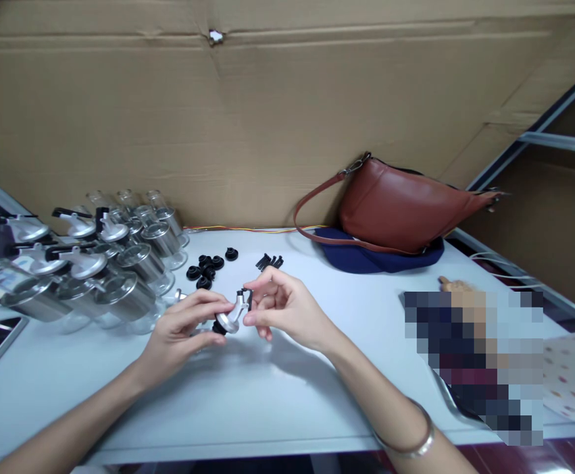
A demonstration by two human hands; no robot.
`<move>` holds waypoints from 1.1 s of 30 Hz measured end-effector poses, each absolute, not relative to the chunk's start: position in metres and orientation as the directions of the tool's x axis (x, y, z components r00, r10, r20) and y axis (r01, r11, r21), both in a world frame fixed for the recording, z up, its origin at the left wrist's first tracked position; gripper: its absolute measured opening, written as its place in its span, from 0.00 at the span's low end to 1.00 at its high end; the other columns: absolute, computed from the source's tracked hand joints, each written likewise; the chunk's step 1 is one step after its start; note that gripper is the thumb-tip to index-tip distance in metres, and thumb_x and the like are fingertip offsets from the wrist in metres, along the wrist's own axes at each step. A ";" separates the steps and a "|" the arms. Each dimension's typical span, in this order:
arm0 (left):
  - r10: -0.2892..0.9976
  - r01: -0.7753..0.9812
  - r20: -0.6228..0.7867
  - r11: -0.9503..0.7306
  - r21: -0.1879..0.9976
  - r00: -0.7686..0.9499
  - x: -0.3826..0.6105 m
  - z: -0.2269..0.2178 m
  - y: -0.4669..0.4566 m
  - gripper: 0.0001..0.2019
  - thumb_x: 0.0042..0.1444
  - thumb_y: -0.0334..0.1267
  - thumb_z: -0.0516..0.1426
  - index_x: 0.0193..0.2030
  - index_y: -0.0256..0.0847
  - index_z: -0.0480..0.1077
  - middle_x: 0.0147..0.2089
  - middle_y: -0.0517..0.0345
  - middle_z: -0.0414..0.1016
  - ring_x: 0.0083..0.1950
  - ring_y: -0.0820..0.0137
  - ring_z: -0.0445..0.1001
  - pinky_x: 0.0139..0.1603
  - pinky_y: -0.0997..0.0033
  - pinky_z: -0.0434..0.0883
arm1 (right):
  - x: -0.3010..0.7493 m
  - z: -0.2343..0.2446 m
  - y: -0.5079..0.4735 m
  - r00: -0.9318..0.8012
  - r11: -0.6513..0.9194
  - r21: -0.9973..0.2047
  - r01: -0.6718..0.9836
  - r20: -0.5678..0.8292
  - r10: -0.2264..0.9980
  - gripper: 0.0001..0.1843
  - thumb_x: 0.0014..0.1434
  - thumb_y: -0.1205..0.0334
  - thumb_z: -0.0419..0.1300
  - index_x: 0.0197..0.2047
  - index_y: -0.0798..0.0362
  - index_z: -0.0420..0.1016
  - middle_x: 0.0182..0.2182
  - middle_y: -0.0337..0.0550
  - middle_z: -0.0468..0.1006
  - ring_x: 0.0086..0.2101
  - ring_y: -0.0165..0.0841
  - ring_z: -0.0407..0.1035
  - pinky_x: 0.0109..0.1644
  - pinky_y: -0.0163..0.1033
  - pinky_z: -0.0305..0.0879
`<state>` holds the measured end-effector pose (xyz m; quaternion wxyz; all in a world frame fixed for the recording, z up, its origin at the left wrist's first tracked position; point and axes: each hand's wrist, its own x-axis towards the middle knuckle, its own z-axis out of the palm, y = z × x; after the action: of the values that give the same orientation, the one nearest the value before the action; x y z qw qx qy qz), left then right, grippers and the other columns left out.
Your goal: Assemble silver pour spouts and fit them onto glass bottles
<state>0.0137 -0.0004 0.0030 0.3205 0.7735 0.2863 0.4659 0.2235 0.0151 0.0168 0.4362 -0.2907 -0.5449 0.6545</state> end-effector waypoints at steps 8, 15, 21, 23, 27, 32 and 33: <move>0.693 0.139 0.565 -0.678 0.722 0.448 0.012 0.007 0.003 0.18 0.54 0.35 0.63 0.52 0.52 0.74 0.42 0.56 0.76 0.43 0.71 0.75 0.46 0.73 0.73 | 0.223 0.020 0.012 -0.389 -0.006 -0.974 -0.228 0.085 0.917 0.21 0.41 0.65 0.74 0.36 0.54 0.69 0.22 0.32 0.73 0.16 0.24 0.68 0.18 0.28 0.66; 0.753 0.111 0.484 -0.584 0.804 0.446 0.011 0.007 0.004 0.15 0.53 0.36 0.63 0.49 0.49 0.76 0.43 0.55 0.77 0.43 0.71 0.74 0.48 0.73 0.73 | 0.228 0.018 0.014 -0.458 -0.036 -0.973 -0.227 0.074 0.886 0.19 0.42 0.67 0.74 0.36 0.55 0.72 0.22 0.33 0.74 0.16 0.23 0.69 0.18 0.28 0.68; 0.843 0.007 0.288 -0.326 0.945 0.455 0.011 0.006 0.002 0.15 0.50 0.35 0.66 0.46 0.49 0.78 0.44 0.53 0.76 0.46 0.68 0.74 0.44 0.73 0.75 | 0.228 0.020 0.015 -0.501 -0.084 -0.959 -0.269 0.065 0.863 0.20 0.41 0.70 0.74 0.34 0.54 0.70 0.22 0.32 0.75 0.15 0.24 0.69 0.17 0.26 0.67; 0.849 -0.023 0.263 -0.285 0.958 0.458 0.011 0.006 0.002 0.15 0.49 0.33 0.66 0.45 0.49 0.78 0.45 0.53 0.76 0.47 0.68 0.73 0.45 0.73 0.75 | 0.228 0.021 0.015 -0.527 -0.099 -0.955 -0.279 0.066 0.848 0.19 0.43 0.69 0.73 0.35 0.54 0.69 0.23 0.32 0.76 0.16 0.24 0.70 0.18 0.27 0.69; 0.846 -0.055 0.269 -0.276 0.960 0.460 0.011 0.007 0.003 0.16 0.49 0.32 0.66 0.45 0.50 0.78 0.44 0.54 0.76 0.46 0.69 0.74 0.46 0.74 0.75 | 0.227 0.020 0.017 -0.555 -0.142 -0.942 -0.303 0.054 0.830 0.18 0.47 0.65 0.72 0.35 0.53 0.66 0.23 0.35 0.79 0.17 0.27 0.73 0.18 0.28 0.70; 0.850 -0.049 0.279 -0.288 0.956 0.446 0.012 0.010 0.003 0.17 0.47 0.30 0.67 0.44 0.53 0.79 0.43 0.57 0.76 0.45 0.72 0.74 0.45 0.77 0.74 | 0.225 0.018 0.016 -0.575 -0.204 -0.943 -0.262 -0.017 0.818 0.19 0.45 0.64 0.73 0.32 0.54 0.64 0.19 0.34 0.78 0.15 0.27 0.72 0.16 0.27 0.68; 0.851 -0.048 0.277 -0.286 0.957 0.446 0.011 0.010 0.003 0.17 0.47 0.30 0.67 0.44 0.53 0.79 0.43 0.57 0.76 0.45 0.72 0.74 0.45 0.77 0.74 | 0.224 0.017 0.016 -0.576 -0.211 -0.941 -0.265 -0.021 0.817 0.19 0.45 0.64 0.73 0.32 0.54 0.64 0.20 0.35 0.79 0.15 0.28 0.72 0.17 0.27 0.69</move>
<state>0.0114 0.0030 0.0096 0.5179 0.6742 0.2978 0.4341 0.2241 0.0156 0.0172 0.3714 -0.2724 -0.5067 0.7287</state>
